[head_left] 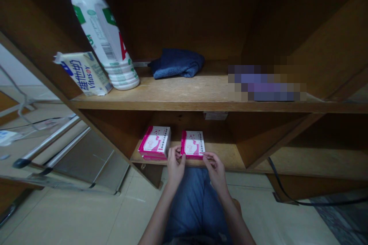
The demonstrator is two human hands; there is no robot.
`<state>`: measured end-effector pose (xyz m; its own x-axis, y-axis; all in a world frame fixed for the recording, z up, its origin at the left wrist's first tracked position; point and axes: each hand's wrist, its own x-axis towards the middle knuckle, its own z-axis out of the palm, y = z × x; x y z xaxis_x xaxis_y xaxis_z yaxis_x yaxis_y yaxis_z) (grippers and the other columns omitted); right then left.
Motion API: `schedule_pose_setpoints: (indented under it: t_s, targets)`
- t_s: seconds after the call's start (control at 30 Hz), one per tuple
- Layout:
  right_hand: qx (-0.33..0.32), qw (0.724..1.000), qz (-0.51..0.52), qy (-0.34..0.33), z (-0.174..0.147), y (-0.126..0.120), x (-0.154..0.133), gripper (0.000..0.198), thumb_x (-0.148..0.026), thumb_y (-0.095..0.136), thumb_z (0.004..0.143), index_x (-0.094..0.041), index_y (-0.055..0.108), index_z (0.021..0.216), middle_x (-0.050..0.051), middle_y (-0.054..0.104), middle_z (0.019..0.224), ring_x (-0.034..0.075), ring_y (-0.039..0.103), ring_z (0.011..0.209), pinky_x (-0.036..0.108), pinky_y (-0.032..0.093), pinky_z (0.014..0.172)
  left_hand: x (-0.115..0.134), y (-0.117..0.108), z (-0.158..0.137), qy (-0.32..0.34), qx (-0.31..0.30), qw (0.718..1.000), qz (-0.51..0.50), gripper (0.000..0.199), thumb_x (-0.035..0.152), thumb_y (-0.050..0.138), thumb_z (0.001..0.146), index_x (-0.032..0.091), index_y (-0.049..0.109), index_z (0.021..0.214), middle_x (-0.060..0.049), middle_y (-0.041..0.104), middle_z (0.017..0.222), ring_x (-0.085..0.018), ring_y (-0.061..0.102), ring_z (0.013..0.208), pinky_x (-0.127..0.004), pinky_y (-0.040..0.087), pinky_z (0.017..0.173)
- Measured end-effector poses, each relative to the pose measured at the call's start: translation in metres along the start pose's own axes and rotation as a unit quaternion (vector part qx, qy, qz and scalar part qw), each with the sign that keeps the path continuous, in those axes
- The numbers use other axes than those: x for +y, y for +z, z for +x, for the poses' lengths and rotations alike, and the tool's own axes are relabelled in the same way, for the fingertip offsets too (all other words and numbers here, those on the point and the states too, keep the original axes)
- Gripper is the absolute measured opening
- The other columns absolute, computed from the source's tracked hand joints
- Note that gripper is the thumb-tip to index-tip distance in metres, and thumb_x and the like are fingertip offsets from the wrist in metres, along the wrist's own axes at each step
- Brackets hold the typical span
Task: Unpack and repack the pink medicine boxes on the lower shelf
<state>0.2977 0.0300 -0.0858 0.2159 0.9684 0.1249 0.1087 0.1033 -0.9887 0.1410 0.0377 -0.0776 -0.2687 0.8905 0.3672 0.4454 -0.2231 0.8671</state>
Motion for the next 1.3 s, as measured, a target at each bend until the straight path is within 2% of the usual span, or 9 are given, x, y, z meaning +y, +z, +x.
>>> schedule_pose_setpoints:
  t_s: [0.3, 0.47, 0.67, 0.83, 0.97, 1.13, 1.3]
  targets:
    - [-0.001, 1.000, -0.017, 0.003, -0.004, -0.002, -0.008, 0.030, -0.044, 0.059, 0.077, -0.017, 0.064, 0.088, 0.005, 0.064, 0.078, 0.018, 0.058, 0.069, 0.026, 0.046, 0.057, 0.000, -0.001, -0.008, -0.008, -0.002, 1.000, -0.001, 0.021, 0.020, 0.054, 0.079, 0.019, 0.054, 0.100, -0.003, 0.051, 0.088, -0.014, 0.052, 0.075, -0.026, 0.046, 0.065]
    - [-0.019, 0.998, -0.058, -0.033, -0.005, -0.004, -0.002, 0.026, -0.041, 0.056, 0.080, -0.018, 0.063, 0.090, 0.005, 0.063, 0.078, 0.016, 0.057, 0.066, 0.025, 0.045, 0.055, -0.002, -0.002, -0.011, -0.006, 0.001, 1.000, -0.005, 0.018, 0.022, 0.055, 0.081, 0.018, 0.054, 0.098, -0.004, 0.050, 0.088, -0.014, 0.052, 0.076, -0.024, 0.046, 0.064]
    - [-0.076, 0.984, -0.130, -0.094, -0.006, -0.007, 0.001, 0.021, -0.036, 0.051, 0.084, -0.019, 0.061, 0.092, 0.002, 0.059, 0.073, 0.014, 0.053, 0.062, 0.025, 0.045, 0.058, -0.003, 0.000, -0.014, 0.010, -0.005, 1.000, 0.010, 0.019, 0.022, 0.054, 0.082, 0.019, 0.052, 0.100, -0.001, 0.046, 0.084, -0.011, 0.047, 0.063, -0.025, 0.043, 0.063]
    - [-0.131, 0.967, -0.199, -0.093, -0.012, -0.011, -0.002, 0.020, -0.032, 0.051, 0.083, -0.020, 0.062, 0.095, 0.003, 0.063, 0.076, 0.017, 0.058, 0.069, 0.030, 0.048, 0.069, -0.010, -0.001, -0.025, 0.013, -0.046, 0.998, 0.027, 0.023, 0.017, 0.053, 0.080, 0.020, 0.052, 0.103, 0.000, 0.046, 0.083, -0.011, 0.047, 0.063, -0.025, 0.043, 0.064]
    - [-0.167, 0.957, -0.214, -0.102, -0.018, -0.009, -0.011, 0.022, -0.029, 0.054, 0.081, -0.021, 0.065, 0.099, 0.008, 0.068, 0.097, 0.023, 0.062, 0.087, 0.040, 0.047, 0.083, -0.009, -0.002, -0.029, 0.021, -0.063, 0.995, 0.071, 0.029, 0.017, 0.053, 0.079, 0.020, 0.050, 0.108, -0.001, 0.048, 0.086, -0.014, 0.051, 0.070, -0.027, 0.045, 0.068]
    - [-0.208, 0.966, -0.131, -0.077, -0.023, -0.002, -0.018, 0.039, -0.032, 0.061, 0.077, -0.028, 0.061, 0.116, 0.005, 0.061, 0.123, 0.028, 0.053, 0.115, 0.048, 0.036, 0.100, 0.003, 0.002, -0.013, 0.066, -0.050, 0.987, 0.136, 0.034, 0.025, 0.052, 0.082, 0.020, 0.047, 0.115, -0.006, 0.052, 0.096, -0.021, 0.053, 0.091, -0.035, 0.045, 0.079]
    - [-0.191, 0.980, -0.051, 0.004, -0.027, -0.012, -0.019, 0.049, -0.034, 0.071, 0.068, -0.030, 0.061, 0.116, 0.005, 0.060, 0.124, 0.030, 0.052, 0.117, 0.052, 0.031, 0.104, 0.006, -0.002, -0.001, 0.089, -0.059, 0.984, 0.143, 0.033, 0.018, 0.050, 0.081, 0.021, 0.049, 0.114, -0.007, 0.051, 0.100, -0.023, 0.052, 0.098, -0.039, 0.044, 0.086]
